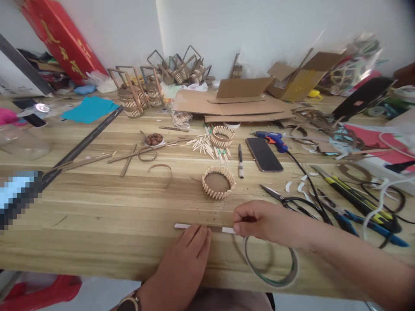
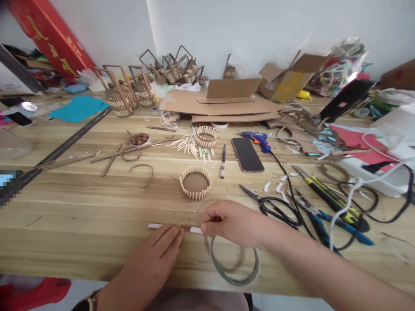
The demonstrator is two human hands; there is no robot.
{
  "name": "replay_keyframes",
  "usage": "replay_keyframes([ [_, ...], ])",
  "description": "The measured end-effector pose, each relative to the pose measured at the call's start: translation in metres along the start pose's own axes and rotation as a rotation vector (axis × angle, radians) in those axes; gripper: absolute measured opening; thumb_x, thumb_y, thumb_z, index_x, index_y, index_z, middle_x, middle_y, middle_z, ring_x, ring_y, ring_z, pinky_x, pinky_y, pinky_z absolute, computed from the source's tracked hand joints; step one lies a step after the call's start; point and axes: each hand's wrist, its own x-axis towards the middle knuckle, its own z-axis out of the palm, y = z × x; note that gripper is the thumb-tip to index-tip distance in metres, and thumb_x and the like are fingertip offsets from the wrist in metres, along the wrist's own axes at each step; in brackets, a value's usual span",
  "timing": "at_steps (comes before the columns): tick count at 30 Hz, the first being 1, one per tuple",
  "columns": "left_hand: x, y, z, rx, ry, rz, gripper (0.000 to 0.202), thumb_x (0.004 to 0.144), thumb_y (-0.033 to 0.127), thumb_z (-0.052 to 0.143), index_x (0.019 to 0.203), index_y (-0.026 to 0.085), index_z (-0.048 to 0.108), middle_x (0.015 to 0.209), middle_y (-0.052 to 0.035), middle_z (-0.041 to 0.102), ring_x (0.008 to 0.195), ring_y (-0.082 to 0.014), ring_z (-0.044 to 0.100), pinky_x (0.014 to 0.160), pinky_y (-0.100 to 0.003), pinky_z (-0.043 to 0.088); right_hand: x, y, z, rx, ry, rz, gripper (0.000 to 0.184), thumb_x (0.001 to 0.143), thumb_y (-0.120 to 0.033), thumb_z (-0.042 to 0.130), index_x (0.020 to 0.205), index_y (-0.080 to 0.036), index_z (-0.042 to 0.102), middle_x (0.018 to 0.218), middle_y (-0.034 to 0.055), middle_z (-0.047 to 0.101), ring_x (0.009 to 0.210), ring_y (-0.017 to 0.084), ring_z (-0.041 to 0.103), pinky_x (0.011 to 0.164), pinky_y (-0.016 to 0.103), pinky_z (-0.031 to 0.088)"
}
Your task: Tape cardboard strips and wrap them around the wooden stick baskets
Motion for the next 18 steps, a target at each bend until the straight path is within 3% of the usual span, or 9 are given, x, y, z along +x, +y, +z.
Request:
replay_keyframes([
  [8,0.000,-0.001,-0.002,-0.102,0.137,-0.030,0.035,0.093,0.004,0.029,0.109,0.011,0.059,0.111,-0.0135,0.070,0.107,-0.0228,0.064,0.093,-0.036,0.051,0.027,-0.003,0.021,-0.110,0.056,0.037,0.020,0.082,-0.022,0.054,0.063,-0.017,0.053,0.059,-0.0057,0.043,0.057,0.009,0.037,0.052,0.021,0.028],
  [13,0.000,-0.001,0.001,-0.076,0.056,-0.012,0.038,0.093,0.006,0.034,0.127,0.009,0.051,0.118,-0.0141,0.068,0.113,-0.0222,0.060,0.098,-0.036,0.047,0.031,-0.005,0.020,-0.187,0.051,0.061,0.021,0.082,-0.020,0.055,0.062,-0.017,0.055,0.058,-0.0058,0.043,0.057,0.010,0.038,0.051,0.021,0.027],
  [18,-0.002,-0.001,0.005,-0.067,0.040,-0.007,0.036,0.095,0.009,0.037,0.126,0.011,0.054,0.118,-0.0115,0.068,0.113,-0.0217,0.060,0.099,-0.034,0.045,0.032,-0.011,0.019,-0.246,0.047,0.082,0.022,0.083,-0.022,0.055,0.062,-0.017,0.058,0.056,-0.0057,0.044,0.055,0.010,0.039,0.050,0.022,0.025],
])
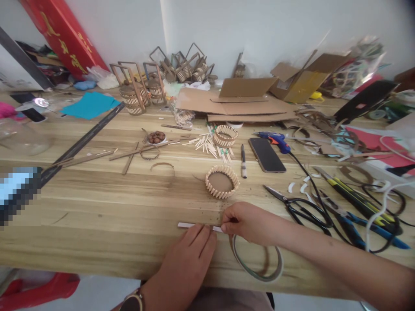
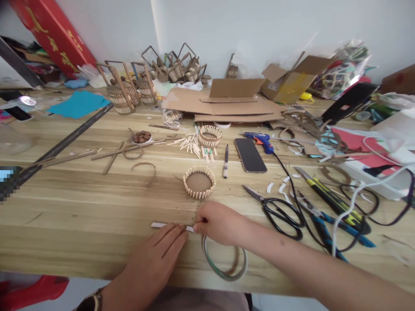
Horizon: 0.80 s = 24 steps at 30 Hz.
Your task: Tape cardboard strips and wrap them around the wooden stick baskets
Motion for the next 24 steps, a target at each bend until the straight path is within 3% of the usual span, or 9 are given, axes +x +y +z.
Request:
replay_keyframes([
  [4,-0.0012,-0.0002,0.0002,0.023,0.028,0.002,0.035,0.095,0.012,0.038,0.126,0.010,0.055,0.119,-0.0116,0.068,0.113,-0.0225,0.060,0.098,-0.034,0.046,0.0001,-0.0037,-0.0025,-0.039,-0.006,0.011,0.020,0.082,-0.020,0.056,0.062,-0.016,0.059,0.054,-0.0059,0.044,0.052,0.009,0.039,0.048,0.022,0.024],
  [10,-0.0008,0.0002,-0.0014,0.046,-0.069,0.011,0.040,0.093,0.010,0.043,0.132,0.007,0.050,0.121,-0.0146,0.066,0.115,-0.0232,0.059,0.097,-0.035,0.047,0.0018,-0.0042,-0.0033,-0.077,-0.010,0.010,0.020,0.082,-0.021,0.056,0.064,-0.016,0.062,0.055,-0.0055,0.045,0.054,0.009,0.040,0.049,0.022,0.026],
  [24,0.0076,0.0020,-0.0069,0.069,-0.053,0.001,0.041,0.088,0.004,0.041,0.125,0.006,0.058,0.114,-0.0134,0.069,0.104,-0.0246,0.064,0.087,-0.034,0.054,0.0012,-0.0093,-0.0037,-0.168,0.008,0.009,0.023,0.082,-0.023,0.056,0.062,-0.016,0.065,0.052,-0.0042,0.045,0.052,0.010,0.040,0.049,0.023,0.025],
])
